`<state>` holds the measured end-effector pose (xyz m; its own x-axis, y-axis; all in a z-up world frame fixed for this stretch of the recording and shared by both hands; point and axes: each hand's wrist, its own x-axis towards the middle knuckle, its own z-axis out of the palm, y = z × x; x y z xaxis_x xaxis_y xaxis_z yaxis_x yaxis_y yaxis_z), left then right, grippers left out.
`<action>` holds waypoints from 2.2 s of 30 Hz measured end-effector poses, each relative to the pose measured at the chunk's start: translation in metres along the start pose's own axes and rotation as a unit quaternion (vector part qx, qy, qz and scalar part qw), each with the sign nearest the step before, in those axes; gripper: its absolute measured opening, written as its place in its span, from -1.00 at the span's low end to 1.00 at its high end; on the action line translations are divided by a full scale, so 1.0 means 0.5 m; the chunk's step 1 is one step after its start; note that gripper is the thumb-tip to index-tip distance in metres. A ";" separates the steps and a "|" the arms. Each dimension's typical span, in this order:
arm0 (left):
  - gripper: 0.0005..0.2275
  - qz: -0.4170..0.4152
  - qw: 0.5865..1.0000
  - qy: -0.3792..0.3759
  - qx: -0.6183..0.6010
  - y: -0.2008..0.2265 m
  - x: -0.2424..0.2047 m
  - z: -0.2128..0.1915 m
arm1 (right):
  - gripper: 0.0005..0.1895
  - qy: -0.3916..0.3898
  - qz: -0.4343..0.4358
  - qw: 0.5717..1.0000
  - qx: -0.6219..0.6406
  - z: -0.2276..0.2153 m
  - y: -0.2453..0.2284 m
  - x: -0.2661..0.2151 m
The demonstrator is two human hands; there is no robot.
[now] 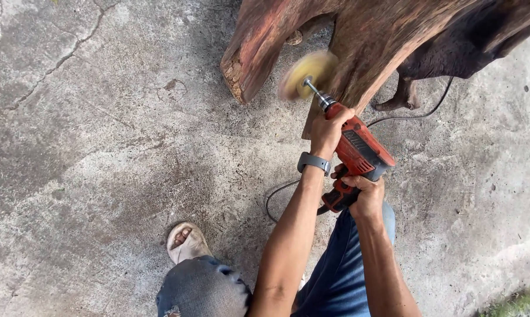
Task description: Sanding the interior and exterior of a large, hollowed-out wooden stump using a power drill with a sanding attachment.
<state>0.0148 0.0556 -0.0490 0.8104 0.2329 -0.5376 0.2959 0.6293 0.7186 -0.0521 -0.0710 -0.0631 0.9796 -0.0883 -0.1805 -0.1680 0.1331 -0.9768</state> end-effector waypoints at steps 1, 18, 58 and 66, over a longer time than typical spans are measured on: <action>-0.45 0.001 1.000 0.002 0.000 -0.010 0.002 0.003 | -0.67 -0.002 0.001 1.000 0.001 -0.017 0.010 0.002; -0.40 -0.031 0.999 -0.017 -0.004 -0.132 -0.018 -0.039 | -0.60 -0.009 0.035 0.999 0.018 -0.115 0.113 -0.056; -0.66 -0.051 0.949 0.031 -0.309 -0.075 0.033 0.118 | -0.20 -0.277 0.047 0.950 -0.138 -0.120 -0.200 0.054; -0.74 -0.056 0.937 0.042 -0.341 -0.030 0.016 0.126 | -0.12 -0.265 0.064 0.950 -0.153 -0.080 -0.241 0.064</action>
<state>0.0489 0.0014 -0.0362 0.7426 0.1764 -0.6461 -0.0385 0.9743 0.2218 -0.0049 -0.1294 0.0441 0.8532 0.4305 -0.2946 -0.2334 -0.1901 -0.9536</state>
